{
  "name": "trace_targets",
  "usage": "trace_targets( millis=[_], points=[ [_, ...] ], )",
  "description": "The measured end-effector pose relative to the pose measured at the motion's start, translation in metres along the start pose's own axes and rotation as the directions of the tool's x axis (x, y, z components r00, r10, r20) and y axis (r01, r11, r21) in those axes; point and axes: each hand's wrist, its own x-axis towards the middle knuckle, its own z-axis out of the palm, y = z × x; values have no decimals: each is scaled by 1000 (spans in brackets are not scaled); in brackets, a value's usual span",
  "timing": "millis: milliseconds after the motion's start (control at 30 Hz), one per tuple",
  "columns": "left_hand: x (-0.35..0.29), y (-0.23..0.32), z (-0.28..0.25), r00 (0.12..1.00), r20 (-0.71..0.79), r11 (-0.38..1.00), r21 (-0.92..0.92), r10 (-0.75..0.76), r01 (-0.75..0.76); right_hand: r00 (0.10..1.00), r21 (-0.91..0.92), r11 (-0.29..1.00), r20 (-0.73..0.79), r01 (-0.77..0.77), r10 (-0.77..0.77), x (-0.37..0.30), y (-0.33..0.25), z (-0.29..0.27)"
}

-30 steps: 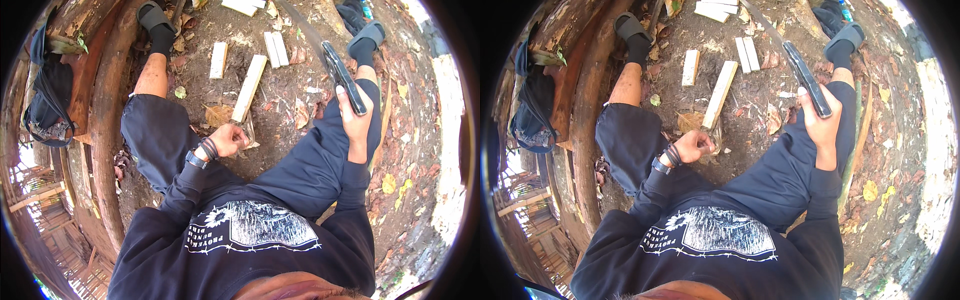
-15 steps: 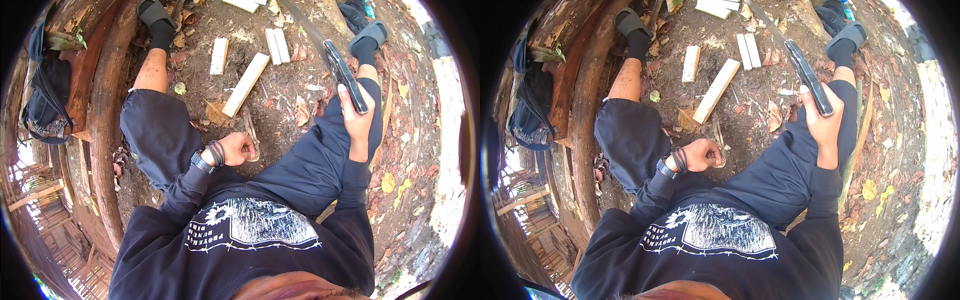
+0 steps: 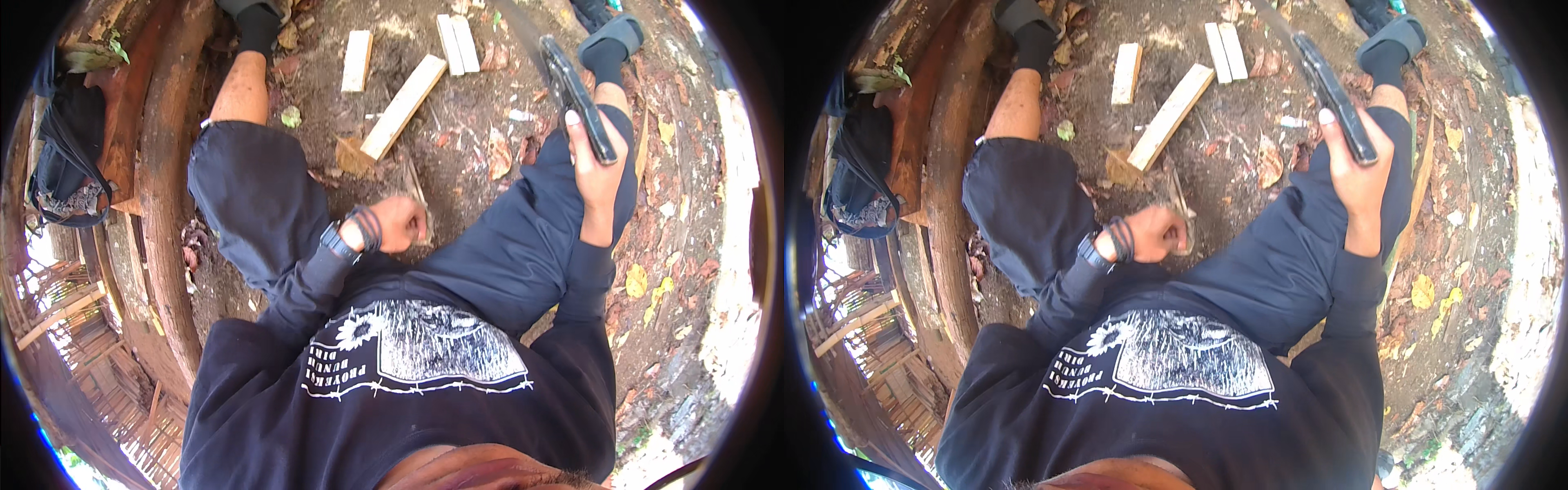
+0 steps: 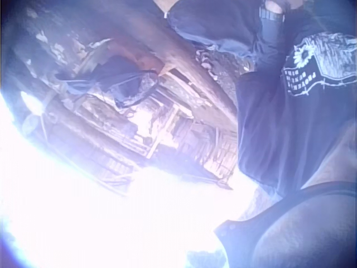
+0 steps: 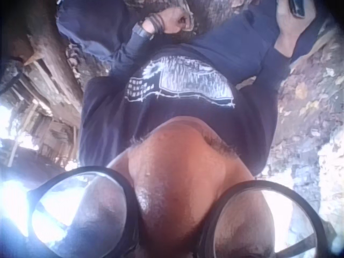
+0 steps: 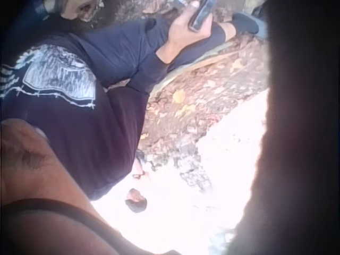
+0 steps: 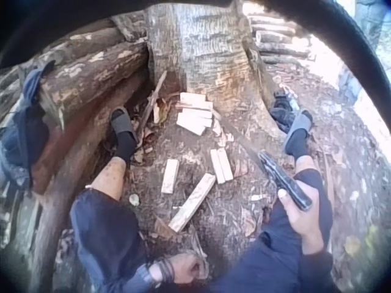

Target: The person sits on the ground and uses a hand saw to cut small pieces of wood. They hold the wood with their left hand and saw with their right hand, creating smaller segments that are placed on the ground.

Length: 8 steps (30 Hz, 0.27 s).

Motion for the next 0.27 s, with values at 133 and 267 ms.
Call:
trace_targets(
  millis=[133, 267],
  points=[
    [17, -13, 2, 925, -304, 863, 377, -229, 337, 1000, 16, 1000, 5, 4, -4, -1, 3, 0],
    [35, -26, -21, 775, -551, 784, 312, -311, 537, 1000, 20, 1000, 7, 18, -18, -1, 4, 1]
  ],
)
